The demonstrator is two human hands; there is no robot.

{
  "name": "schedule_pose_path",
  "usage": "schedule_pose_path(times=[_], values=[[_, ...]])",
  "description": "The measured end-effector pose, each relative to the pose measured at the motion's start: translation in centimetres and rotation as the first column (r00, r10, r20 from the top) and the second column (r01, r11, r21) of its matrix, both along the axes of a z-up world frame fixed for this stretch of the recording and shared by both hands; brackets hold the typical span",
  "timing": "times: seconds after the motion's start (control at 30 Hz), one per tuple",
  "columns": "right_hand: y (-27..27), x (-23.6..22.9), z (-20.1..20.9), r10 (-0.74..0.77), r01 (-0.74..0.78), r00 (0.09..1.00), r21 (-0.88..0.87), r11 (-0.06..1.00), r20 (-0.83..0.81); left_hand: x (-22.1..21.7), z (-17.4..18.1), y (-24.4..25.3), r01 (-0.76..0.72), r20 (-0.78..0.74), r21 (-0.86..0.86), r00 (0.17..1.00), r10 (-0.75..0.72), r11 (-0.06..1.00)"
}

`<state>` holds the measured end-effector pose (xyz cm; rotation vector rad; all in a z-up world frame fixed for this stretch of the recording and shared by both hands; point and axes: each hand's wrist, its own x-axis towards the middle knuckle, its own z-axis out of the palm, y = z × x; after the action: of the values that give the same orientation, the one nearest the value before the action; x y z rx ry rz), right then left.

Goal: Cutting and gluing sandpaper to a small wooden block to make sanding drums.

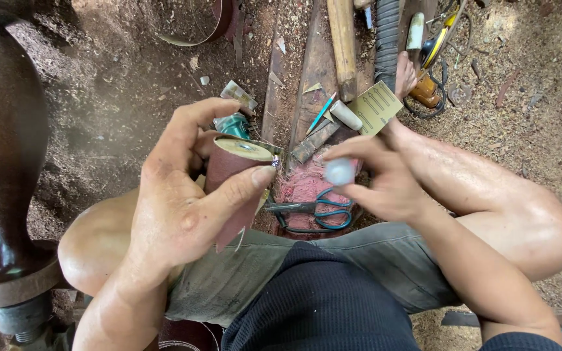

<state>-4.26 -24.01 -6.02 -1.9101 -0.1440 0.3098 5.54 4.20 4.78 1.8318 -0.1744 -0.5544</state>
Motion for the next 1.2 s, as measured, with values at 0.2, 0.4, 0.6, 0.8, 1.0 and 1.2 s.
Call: schedule_pose_path(times=[0.2,0.4,0.6,0.8,1.0,1.2], values=[[0.6,-4.3,-13.0,0.368,-0.355,0.930,-0.226,0.907,0.015,0.1,0.1,0.9,-0.013,0.044,0.015,0.999,0.013,1.000],[-0.6,-3.9,-14.0,0.592,-0.509,0.803,-0.437,0.742,0.070,-0.2,0.6,1.0,-0.022,-0.058,-0.065,0.998,0.018,0.998],[-2.1,0.5,-4.2,0.447,-0.312,0.861,-0.440,0.842,0.243,0.2,-0.2,1.6,0.153,0.055,-0.183,0.988,-0.145,0.971],[1.5,4.8,6.0,0.287,-0.141,0.458,-0.250,0.958,0.841,-0.2,-0.7,-0.4,0.288,-0.319,-0.458,0.829,-0.458,0.841],[1.5,4.2,7.8,0.321,-0.268,0.215,-0.260,0.928,0.922,-1.2,1.4,-1.8,0.411,-0.293,-0.353,0.804,-0.517,0.840],[1.3,3.2,8.0,0.303,-0.272,0.268,-0.230,0.934,0.915,-1.2,0.5,-1.7,-0.014,-0.292,-0.283,0.954,-0.072,0.959]])
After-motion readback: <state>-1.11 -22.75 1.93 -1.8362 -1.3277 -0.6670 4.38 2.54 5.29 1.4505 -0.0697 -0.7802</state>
